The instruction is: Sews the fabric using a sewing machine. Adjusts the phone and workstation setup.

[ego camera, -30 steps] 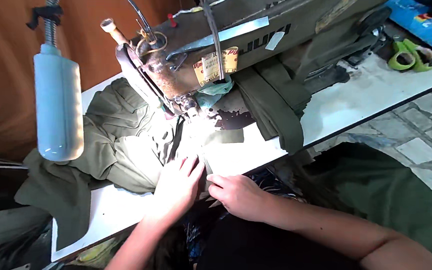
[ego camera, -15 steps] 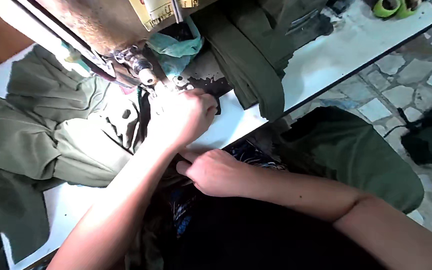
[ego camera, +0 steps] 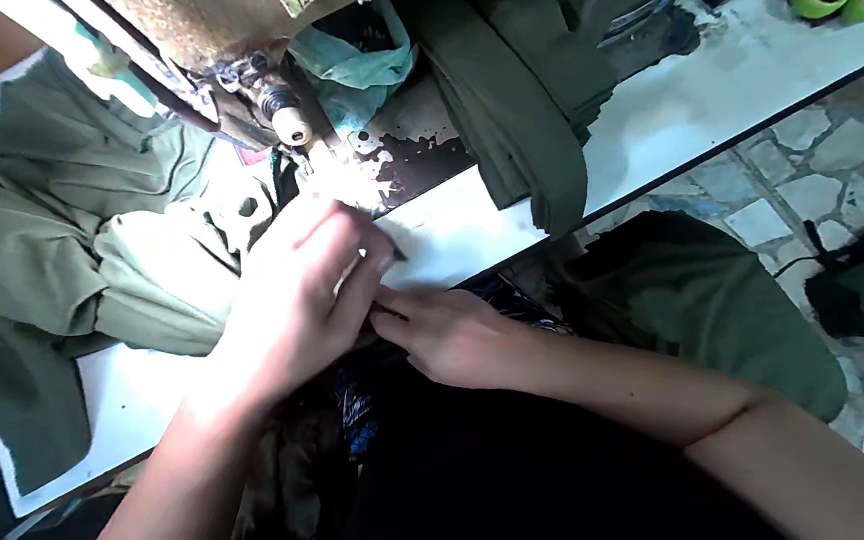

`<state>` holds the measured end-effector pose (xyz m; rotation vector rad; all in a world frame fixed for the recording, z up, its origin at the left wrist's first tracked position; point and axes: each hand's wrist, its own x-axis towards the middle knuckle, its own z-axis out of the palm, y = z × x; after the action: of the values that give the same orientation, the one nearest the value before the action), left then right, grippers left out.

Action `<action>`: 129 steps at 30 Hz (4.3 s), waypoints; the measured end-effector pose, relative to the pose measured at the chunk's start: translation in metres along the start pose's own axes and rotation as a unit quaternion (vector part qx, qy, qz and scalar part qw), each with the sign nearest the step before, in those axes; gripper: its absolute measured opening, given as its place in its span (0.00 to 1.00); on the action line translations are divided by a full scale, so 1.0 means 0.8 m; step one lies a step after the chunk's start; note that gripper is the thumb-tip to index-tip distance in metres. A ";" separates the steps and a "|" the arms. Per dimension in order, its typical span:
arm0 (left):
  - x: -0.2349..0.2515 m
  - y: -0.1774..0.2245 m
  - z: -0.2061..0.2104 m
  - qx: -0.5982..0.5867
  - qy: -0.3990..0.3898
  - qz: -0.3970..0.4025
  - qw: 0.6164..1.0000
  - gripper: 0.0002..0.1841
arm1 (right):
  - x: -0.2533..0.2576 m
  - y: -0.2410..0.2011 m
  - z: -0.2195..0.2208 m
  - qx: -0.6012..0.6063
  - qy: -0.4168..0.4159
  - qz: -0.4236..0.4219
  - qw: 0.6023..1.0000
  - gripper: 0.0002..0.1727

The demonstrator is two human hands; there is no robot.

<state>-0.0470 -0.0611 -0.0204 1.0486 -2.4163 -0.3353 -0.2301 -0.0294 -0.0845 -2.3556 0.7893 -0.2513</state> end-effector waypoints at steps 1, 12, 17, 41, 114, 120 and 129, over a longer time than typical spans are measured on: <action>-0.022 0.003 0.001 -0.008 0.011 -0.006 1.000 0.11 | -0.003 0.002 0.005 -0.007 0.023 -0.007 1.000 0.16; -0.108 0.004 0.058 -0.157 0.103 -0.117 0.975 0.10 | -0.013 -0.005 0.007 -0.049 -0.003 0.027 0.998 0.17; -0.106 -0.003 0.055 -0.097 0.042 -0.119 0.987 0.12 | -0.014 -0.007 0.005 -0.042 -0.010 0.034 0.998 0.13; -0.077 -0.044 0.061 0.082 -0.003 -0.174 0.981 0.18 | -0.018 0.006 0.018 -0.067 0.034 -0.004 0.997 0.19; -0.077 -0.036 0.068 0.051 0.036 -0.110 0.992 0.10 | 0.038 0.043 -0.045 -0.138 0.063 0.047 0.987 0.16; -0.064 -0.044 0.054 -0.056 0.079 -0.194 0.976 0.11 | 0.059 0.062 -0.034 -0.151 0.114 -0.052 0.981 0.17; -0.056 -0.046 0.050 -0.051 0.076 -0.180 0.979 0.09 | 0.082 0.063 -0.015 -0.119 0.202 -0.133 0.963 0.12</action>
<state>-0.0186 -0.0515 -0.0841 1.4106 -2.0481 -0.4768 -0.2059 -0.1060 -0.1075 -2.6809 0.7138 -0.8133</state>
